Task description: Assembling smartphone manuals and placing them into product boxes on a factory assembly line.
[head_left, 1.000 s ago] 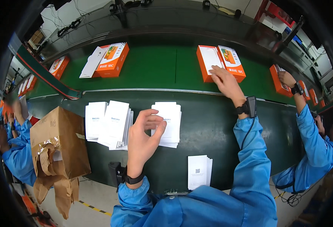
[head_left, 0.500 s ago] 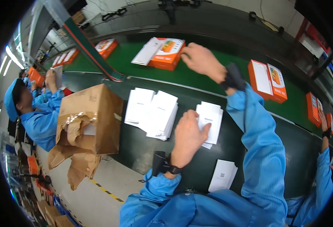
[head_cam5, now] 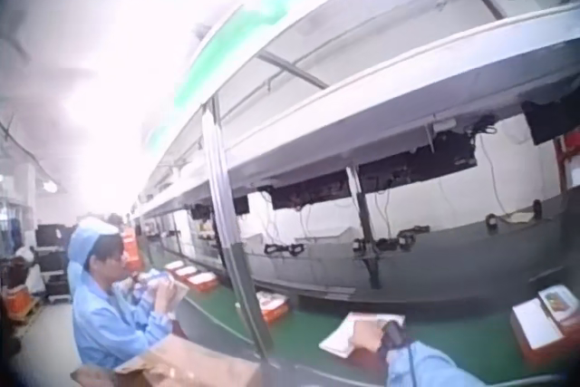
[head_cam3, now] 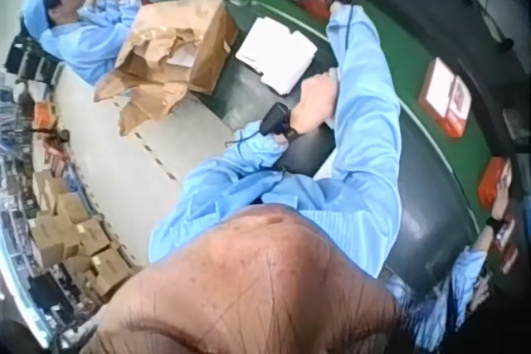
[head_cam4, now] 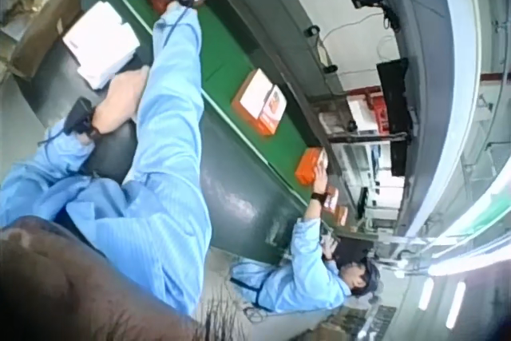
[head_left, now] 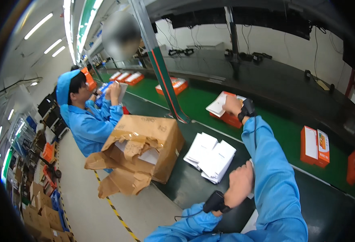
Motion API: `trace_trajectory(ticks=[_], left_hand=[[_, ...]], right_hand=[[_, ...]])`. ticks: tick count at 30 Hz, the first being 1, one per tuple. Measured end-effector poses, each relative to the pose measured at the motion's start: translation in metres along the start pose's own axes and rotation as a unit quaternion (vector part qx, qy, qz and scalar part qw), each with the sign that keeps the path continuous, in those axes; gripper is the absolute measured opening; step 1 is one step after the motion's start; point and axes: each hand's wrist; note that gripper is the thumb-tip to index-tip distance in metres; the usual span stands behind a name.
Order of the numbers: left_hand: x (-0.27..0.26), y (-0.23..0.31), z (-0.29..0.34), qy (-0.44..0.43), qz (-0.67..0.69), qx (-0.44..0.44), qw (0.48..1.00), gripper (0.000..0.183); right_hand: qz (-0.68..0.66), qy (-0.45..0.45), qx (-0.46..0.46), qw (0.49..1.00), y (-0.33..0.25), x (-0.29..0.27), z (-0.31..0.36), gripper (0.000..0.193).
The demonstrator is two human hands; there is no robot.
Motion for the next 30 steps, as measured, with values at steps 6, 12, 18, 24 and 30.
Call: trace_trajectory(ticks=[6, 12, 18, 24, 30], left_hand=[[-0.029, -0.094, 0.017, -0.006, 0.122, -0.116, 0.986, 0.037], [-0.082, -0.082, -0.011, 0.23, 0.383, -0.046, 0.894, 0.032], [-0.048, -0.082, -0.013, 0.099, 0.601, -0.114, 0.785, 0.035], [-0.025, -0.046, -0.001, 0.01, 0.445, -0.009, 0.896, 0.033], [-0.007, 0.006, 0.005, 0.179, 0.199, 0.026, 0.963, 0.069]], right_hand=[[-0.193, -0.004, -0.003, 0.981, -0.042, -0.061, 0.101, 0.026], [-0.133, 0.151, -0.2, 0.959, -0.069, -0.157, 0.28, 0.028], [-0.234, 0.142, -0.13, 0.953, -0.09, -0.163, 0.384, 0.039], [-0.564, 0.107, 0.077, 0.815, -0.064, -0.166, 0.422, 0.031], [-0.629, 0.087, 0.088, 0.767, -0.029, -0.164, 0.462, 0.037]])
Point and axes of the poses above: each hand's wrist, its own z-axis away from the middle knuckle, its own x-axis out of the palm, y = z × x, and after that the axes turned 4 degrees about -z, right-handed
